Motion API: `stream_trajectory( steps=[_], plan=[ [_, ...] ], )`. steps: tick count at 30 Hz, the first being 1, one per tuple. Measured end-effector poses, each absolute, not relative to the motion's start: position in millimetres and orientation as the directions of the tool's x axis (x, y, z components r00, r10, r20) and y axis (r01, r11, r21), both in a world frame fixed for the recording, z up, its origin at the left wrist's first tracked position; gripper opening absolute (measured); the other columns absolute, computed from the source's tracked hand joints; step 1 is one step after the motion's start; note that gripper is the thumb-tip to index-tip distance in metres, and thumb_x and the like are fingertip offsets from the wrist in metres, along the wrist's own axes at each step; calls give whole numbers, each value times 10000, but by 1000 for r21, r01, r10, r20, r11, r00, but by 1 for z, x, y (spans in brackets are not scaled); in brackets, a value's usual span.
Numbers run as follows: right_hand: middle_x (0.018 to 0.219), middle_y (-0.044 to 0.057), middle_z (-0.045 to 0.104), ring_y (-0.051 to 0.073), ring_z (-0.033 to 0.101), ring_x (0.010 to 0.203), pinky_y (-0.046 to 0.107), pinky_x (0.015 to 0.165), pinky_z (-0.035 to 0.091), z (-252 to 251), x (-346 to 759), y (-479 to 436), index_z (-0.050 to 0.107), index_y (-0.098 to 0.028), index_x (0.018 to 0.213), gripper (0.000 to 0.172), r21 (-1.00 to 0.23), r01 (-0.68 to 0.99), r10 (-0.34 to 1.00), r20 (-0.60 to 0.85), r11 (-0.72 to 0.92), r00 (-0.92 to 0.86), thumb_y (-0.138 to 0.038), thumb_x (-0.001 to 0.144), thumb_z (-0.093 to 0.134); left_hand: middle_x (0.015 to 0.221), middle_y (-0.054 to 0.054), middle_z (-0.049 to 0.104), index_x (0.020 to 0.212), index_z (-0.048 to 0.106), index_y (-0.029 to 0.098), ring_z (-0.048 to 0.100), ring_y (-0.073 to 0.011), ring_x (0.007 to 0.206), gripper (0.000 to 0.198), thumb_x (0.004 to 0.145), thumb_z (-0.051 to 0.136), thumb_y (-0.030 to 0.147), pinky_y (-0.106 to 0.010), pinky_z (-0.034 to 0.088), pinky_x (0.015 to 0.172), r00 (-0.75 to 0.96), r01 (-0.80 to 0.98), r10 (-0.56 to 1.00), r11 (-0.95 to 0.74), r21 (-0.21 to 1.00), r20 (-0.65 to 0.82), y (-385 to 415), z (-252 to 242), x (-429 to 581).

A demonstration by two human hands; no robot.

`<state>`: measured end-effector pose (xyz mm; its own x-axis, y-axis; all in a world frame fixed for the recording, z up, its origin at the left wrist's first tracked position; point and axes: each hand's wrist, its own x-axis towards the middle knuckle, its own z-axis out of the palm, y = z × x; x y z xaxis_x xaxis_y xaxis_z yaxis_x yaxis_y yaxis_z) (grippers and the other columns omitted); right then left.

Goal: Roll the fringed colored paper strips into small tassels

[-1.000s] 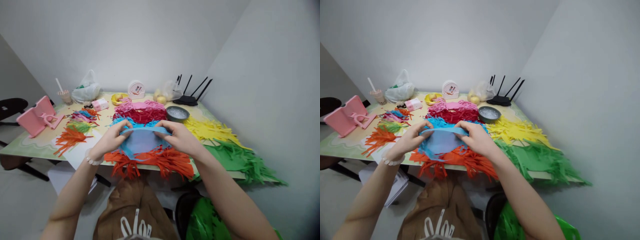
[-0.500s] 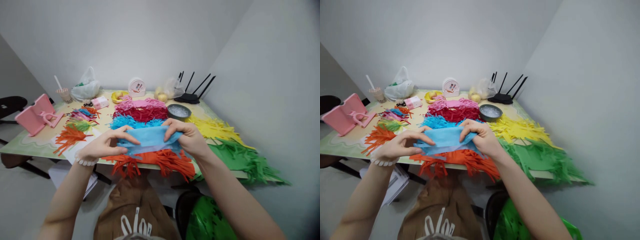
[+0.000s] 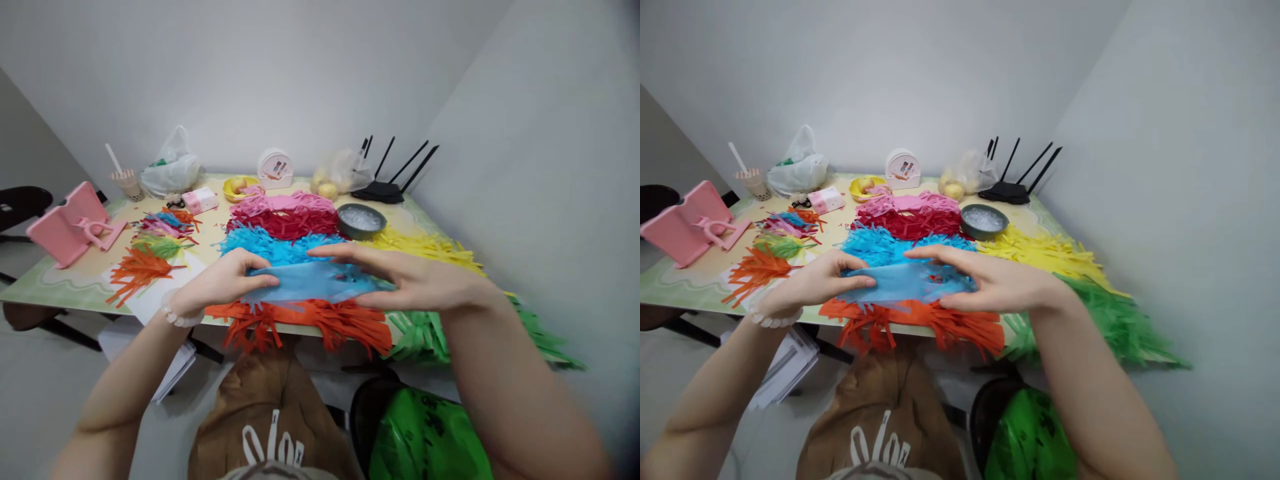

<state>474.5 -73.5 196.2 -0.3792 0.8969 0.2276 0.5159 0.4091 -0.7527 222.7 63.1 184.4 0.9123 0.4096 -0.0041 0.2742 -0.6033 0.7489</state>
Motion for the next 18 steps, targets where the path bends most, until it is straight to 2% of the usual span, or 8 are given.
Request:
stream_trajectory(
  steps=[2, 3, 5, 7, 9, 11, 13, 18],
  plan=[
    [1388, 80, 605, 259, 599, 1217, 348, 919, 522, 195, 471, -69, 505, -292, 1439, 657, -785, 520, 933, 199, 335, -301, -354, 819, 714, 546, 47, 388, 565, 508, 155, 318, -75, 500, 435, 868, 603, 453, -213, 239, 463, 918, 269, 397, -655, 706, 18, 61, 186, 224],
    [1337, 83, 643, 262, 625, 1172, 353, 898, 522, 191, 466, -65, 534, -278, 1411, 627, -775, 551, 947, 200, 311, -252, -388, 821, 715, 545, 47, 395, 565, 512, 156, 322, -78, 502, 425, 871, 595, 439, -216, 239, 468, 920, 271, 392, -669, 692, 19, 60, 186, 225],
    [1065, 64, 749, 234, 687, 946, 313, 780, 516, 183, 455, -57, 690, -231, 1184, 381, -707, 655, 963, 182, 267, -197, -376, 832, 707, 545, 45, 419, 578, 536, 159, 337, -85, 510, 395, 875, 586, 414, -221, 245, 478, 920, 279, 393, -688, 670, 20, 59, 186, 226],
    [743, 13, 708, 169, 632, 684, 256, 624, 449, 176, 445, -52, 719, -193, 838, 137, -626, 742, 971, 171, 239, -169, -328, 837, 698, 547, 46, 437, 601, 554, 160, 354, -90, 518, 358, 874, 588, 388, -223, 253, 491, 911, 293, 410, -707, 643, 36, 59, 185, 226],
    [624, -18, 609, 130, 539, 586, 239, 557, 377, 173, 440, -51, 622, -181, 664, 223, -592, 773, 970, 203, 229, -132, -308, 831, 696, 550, 49, 442, 616, 551, 161, 372, -92, 527, 327, 868, 602, 363, -221, 265, 504, 897, 302, 436, -725, 619, 73, 60, 185, 226],
    [641, -21, 581, 126, 515, 601, 240, 562, 363, 175, 439, -54, 577, -182, 661, 245, -604, 765, 965, 247, 222, -85, -316, 828, 697, 569, 48, 463, 637, 553, 162, 409, -96, 544, 304, 862, 620, 356, -214, 292, 515, 878, 303, 466, -719, 625, 111, 60, 184, 225],
    [660, -21, 574, 126, 516, 602, 242, 560, 370, 177, 439, -60, 567, -188, 698, 223, -662, 718, 965, 258, 215, -52, -320, 842, 673, 612, 42, 511, 681, 572, 162, 468, -100, 555, 288, 860, 635, 379, -204, 339, 513, 858, 288, 500, -658, 695, 118, 60, 183, 223],
    [682, -28, 607, 127, 581, 530, 240, 498, 439, 171, 437, -71, 583, -214, 875, 101, -916, 368, 980, 192, 158, 56, -307, 875, 622, 704, 23, 627, 995, 655, 174, 583, -104, 497, 253, 872, 648, 394, -206, 450, 474, 833, 152, 553, -282, 947, 31, 58, 172, 215]
  ],
)
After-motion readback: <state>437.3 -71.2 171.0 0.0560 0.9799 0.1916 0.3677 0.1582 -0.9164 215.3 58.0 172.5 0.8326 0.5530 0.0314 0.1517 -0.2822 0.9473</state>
